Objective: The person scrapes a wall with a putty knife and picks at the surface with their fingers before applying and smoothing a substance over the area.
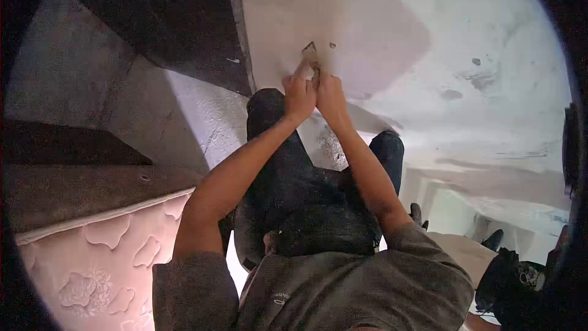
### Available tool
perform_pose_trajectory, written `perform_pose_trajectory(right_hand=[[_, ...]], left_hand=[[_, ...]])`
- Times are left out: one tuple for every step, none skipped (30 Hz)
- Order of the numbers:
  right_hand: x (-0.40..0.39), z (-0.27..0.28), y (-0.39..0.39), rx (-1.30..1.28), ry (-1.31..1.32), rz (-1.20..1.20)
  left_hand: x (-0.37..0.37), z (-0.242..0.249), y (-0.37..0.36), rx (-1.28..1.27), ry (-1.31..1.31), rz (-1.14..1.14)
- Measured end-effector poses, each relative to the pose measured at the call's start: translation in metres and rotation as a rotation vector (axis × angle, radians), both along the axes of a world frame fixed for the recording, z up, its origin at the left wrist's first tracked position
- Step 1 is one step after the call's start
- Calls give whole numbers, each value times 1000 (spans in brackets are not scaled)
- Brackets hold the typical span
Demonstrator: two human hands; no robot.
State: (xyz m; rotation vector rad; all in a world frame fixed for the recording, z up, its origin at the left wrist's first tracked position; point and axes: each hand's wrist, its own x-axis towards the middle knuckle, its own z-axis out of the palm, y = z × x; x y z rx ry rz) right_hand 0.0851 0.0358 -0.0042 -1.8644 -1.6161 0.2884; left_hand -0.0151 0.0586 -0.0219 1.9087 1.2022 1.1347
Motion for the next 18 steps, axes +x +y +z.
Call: perform_pose_trajectory(right_hand=[[-3,8,-4,-17,65,-8],[-4,11,-5,-12,65,2],[-1,14,-7,-13,95,-20],[1,14,-9,-19,124,-46],[1,12,-6,-25,122,-46],[1,9,0,-42,107,-56],[0,6,2,-58,93,-71],[0,2,1,-62,94,-81],[0,1,-1,-42,71,-65],[0,0,-3,-22,46,-47],[2,2,-6,-19,48,-49],[4,7,-12,-23,84,-51],[3,12,-13,-25,120,-48],[3,13,-8,-18,119,-38],[3,13,-4,-6,65,-20],[4,11,-4,1,13,-9],[3,5,-3,-6,13,-17],[-1,0,0,-1,8,-21]], left_hand=[[1,2,-2,-39,18,-58],[2,5,0,-74,36,-111],[5,2,1,-70,34,-102],[9,-3,-1,-14,-18,-66],[13,-9,-4,37,-69,-35],[12,-11,-2,30,-69,-40],[8,-14,3,46,-39,-49],[7,-16,7,65,-8,-58],[11,-17,6,61,-9,-64],[13,-18,5,16,-24,-102],[13,-18,6,-24,-36,-139],[12,-18,7,-62,-47,-171],[11,-17,6,-56,-46,-165],[13,-17,2,49,-39,-114],[14,-14,-2,150,-34,-67],[13,-12,-1,146,-35,-68],[10,-11,4,19,-39,-54],[7,-12,7,-108,-39,-44]])
